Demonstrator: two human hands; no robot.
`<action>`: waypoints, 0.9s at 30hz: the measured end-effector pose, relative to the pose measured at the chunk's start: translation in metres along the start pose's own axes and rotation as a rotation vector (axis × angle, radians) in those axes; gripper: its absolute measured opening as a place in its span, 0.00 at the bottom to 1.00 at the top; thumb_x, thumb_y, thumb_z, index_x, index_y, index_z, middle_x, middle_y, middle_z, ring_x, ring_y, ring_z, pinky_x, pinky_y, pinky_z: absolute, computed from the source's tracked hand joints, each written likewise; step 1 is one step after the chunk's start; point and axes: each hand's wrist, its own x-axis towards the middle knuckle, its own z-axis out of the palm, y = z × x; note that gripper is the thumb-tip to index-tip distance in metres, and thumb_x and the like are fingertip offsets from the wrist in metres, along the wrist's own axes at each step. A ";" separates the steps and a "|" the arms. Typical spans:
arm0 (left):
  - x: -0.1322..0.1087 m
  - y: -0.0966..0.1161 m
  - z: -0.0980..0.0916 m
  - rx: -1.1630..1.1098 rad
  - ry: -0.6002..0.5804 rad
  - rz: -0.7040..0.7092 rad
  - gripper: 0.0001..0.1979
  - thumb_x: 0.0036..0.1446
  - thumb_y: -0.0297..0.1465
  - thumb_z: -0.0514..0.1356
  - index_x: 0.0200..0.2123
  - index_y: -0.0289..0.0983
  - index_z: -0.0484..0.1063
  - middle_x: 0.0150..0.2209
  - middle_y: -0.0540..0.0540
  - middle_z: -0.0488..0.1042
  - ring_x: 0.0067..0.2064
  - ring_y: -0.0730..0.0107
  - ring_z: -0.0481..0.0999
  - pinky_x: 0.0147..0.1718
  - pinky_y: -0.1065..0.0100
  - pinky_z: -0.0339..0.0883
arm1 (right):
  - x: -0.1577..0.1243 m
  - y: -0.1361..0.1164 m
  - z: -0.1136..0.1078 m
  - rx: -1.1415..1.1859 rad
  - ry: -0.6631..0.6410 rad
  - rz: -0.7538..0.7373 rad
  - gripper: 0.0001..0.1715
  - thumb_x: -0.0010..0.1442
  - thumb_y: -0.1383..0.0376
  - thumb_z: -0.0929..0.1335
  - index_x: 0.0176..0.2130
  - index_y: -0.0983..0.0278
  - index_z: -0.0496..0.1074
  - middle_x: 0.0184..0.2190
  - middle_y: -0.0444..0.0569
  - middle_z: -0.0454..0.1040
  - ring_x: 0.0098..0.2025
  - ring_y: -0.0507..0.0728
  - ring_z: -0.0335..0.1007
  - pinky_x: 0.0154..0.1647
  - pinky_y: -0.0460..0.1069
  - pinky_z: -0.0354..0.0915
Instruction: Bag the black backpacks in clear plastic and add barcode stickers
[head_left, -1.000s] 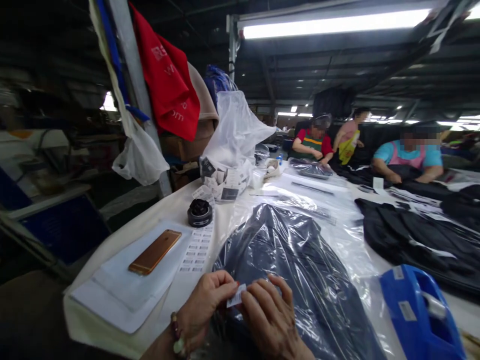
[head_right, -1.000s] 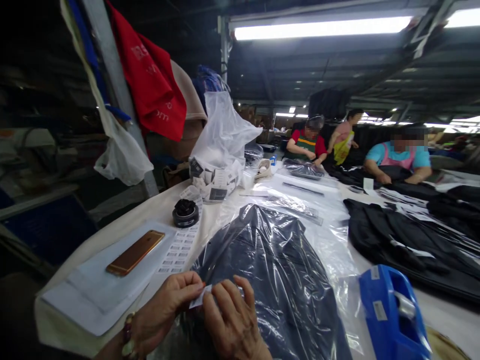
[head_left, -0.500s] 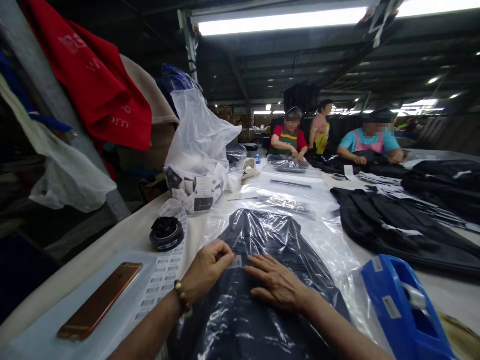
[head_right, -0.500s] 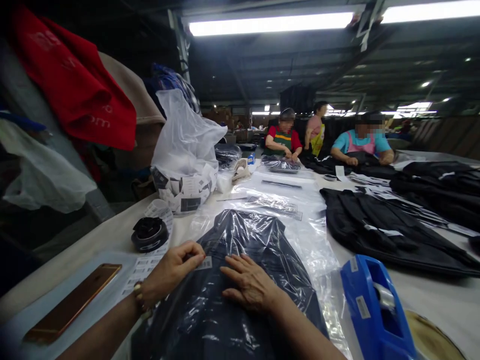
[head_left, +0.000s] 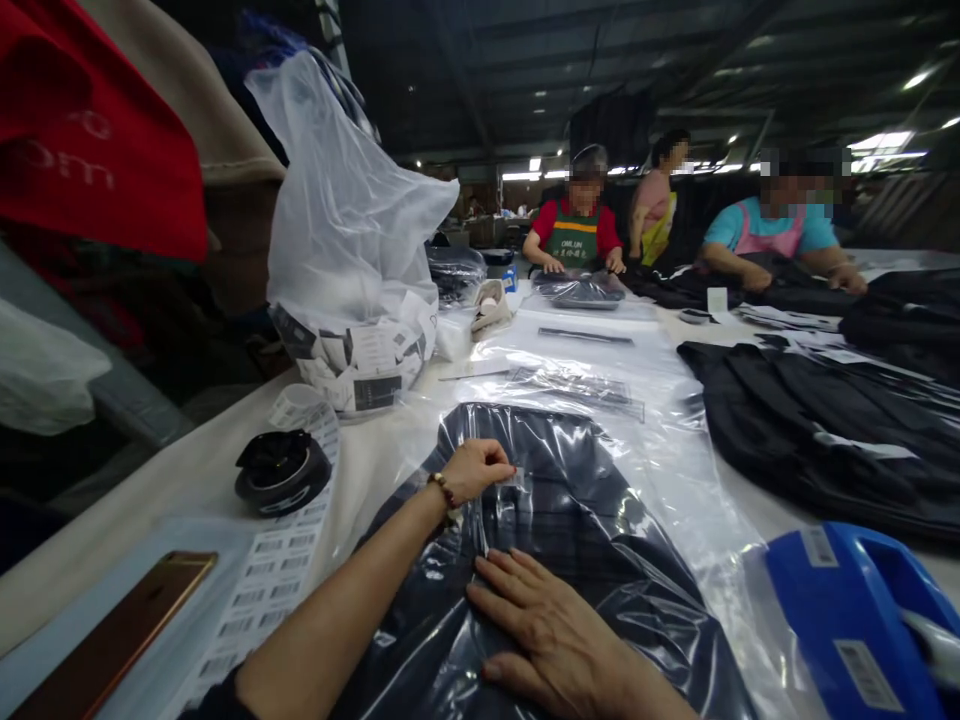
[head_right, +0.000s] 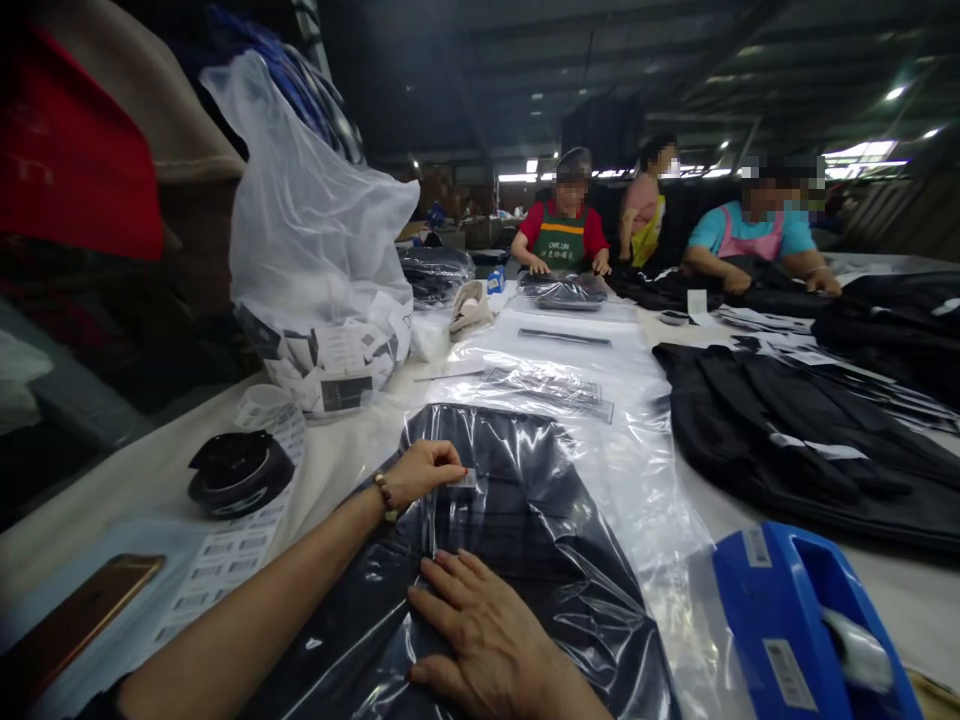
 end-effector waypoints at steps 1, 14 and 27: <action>0.004 -0.004 0.002 0.010 -0.004 -0.005 0.08 0.40 0.31 0.60 0.17 0.36 0.65 0.17 0.56 0.63 0.22 0.77 0.62 0.23 0.73 0.55 | 0.000 0.000 0.000 0.008 -0.005 0.004 0.36 0.61 0.45 0.56 0.62 0.58 0.52 0.64 0.52 0.47 0.66 0.59 0.39 0.66 0.58 0.36; 0.019 -0.028 0.015 0.164 0.047 0.001 0.07 0.43 0.32 0.60 0.18 0.37 0.67 0.19 0.55 0.65 0.26 0.74 0.66 0.26 0.72 0.58 | 0.002 0.000 0.000 0.016 -0.005 0.040 0.36 0.61 0.45 0.57 0.61 0.59 0.54 0.64 0.52 0.49 0.65 0.60 0.41 0.65 0.60 0.39; 0.017 -0.027 0.022 0.317 0.102 -0.003 0.07 0.46 0.30 0.61 0.20 0.37 0.69 0.23 0.54 0.66 0.29 0.74 0.66 0.31 0.71 0.58 | 0.001 0.001 0.001 0.020 0.017 0.033 0.35 0.61 0.45 0.57 0.61 0.59 0.55 0.64 0.52 0.50 0.65 0.60 0.42 0.65 0.59 0.39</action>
